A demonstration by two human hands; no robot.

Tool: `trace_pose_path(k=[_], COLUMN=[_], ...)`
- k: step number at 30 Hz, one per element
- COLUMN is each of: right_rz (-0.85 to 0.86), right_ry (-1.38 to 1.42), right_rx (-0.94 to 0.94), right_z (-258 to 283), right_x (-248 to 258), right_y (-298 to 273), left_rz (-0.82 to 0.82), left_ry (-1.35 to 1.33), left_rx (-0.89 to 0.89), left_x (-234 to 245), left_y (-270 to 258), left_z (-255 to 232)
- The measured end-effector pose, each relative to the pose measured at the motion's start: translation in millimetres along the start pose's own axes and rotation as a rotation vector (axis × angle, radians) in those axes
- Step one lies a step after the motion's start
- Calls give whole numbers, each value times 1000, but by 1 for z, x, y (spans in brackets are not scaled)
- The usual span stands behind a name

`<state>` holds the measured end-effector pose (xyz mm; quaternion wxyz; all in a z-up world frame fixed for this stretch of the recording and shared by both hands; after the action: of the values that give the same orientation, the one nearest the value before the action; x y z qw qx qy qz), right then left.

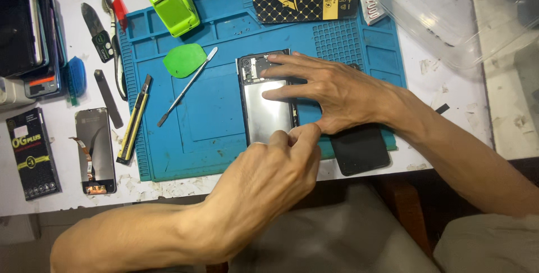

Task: The person removes a small metal bracket from the back cover of a disassembled smartphone and places it on the workbench. They then use a metal prying tool to carefully lift and separate the screen assembly from the phone's frame along the edges.

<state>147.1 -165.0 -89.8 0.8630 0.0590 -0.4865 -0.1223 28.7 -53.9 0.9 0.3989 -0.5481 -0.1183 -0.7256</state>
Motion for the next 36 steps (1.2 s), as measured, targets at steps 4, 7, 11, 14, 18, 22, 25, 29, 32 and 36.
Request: trace_pose_path(k=[4,7,11,14,18,22,25,29,32,36], right_rz=[3,-9,-1,2,4,-1,7,-39,-96,-174], right_ry=[-2,20,13,4,28,138,236,321,310,275], right_rx=[-23,13,-10,-6,-14,-50,-21,5,25,1], right_z=[0,-2,2,1,4,4,8,13,16,19], right_x=[0,-2,2,2,3,7,15,26,24,21], right_y=[-3,1,0,3,2,0,2,4,6,14], left_rz=[-22,51,26,39,90,3,-44,-13,19,0], left_ry=[-58,-32,-11,-56,-266,-308,-320,-459,-564,-662], left_rx=[-43,-10,-27,-44,-120,-79,17,102,134,133], left_x=[2,-1,0,-6,-23,-12,-23,-49,-63,-84], left_y=[-2,-3,-2,-4,-3,-13,-25,-31,-30,-26], left_z=[-3,0,3,5,15,56,73,80,83,85])
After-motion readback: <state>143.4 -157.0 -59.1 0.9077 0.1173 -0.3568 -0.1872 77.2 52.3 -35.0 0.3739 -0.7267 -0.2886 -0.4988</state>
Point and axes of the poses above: each hand's wrist, its own y-axis towards the middle knuckle, its own x-axis out of the back of the hand, z = x × y, the point moved 4 cm from there along y, towards the middle knuckle, and after that the axes turned 14 degrees about z, right-handed, at the moved point
